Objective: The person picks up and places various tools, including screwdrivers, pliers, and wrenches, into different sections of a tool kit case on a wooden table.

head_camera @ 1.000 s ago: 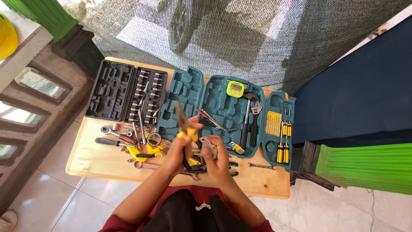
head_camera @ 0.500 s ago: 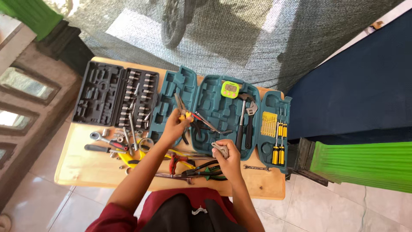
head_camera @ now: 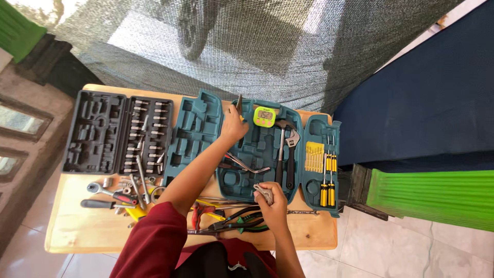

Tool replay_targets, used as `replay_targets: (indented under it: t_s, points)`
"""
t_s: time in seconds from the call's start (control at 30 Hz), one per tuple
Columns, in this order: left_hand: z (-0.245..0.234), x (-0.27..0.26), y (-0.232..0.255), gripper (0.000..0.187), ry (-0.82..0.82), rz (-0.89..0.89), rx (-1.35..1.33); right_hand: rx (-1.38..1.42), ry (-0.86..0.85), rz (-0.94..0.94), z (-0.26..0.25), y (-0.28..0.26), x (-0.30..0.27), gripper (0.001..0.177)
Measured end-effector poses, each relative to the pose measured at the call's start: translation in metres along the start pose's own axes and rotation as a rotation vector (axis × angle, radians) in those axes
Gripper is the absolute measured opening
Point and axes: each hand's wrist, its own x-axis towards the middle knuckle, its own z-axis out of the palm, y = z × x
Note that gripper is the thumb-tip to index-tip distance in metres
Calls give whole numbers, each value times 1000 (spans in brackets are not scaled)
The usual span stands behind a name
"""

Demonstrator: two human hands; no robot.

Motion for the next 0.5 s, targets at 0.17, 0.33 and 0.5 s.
replay_targets:
  t_s: [0.17, 0.33, 0.5]
  points:
    - [9, -7, 14, 59, 14, -94, 30, -77, 15, -11, -3, 3, 1, 18]
    - [-14, -12, 9, 56, 65, 31, -33, -359, 4, -159, -4, 22, 18, 22]
    - [-61, -32, 24, 57, -6, -49, -77, -587, -89, -297, 22, 33, 54, 33]
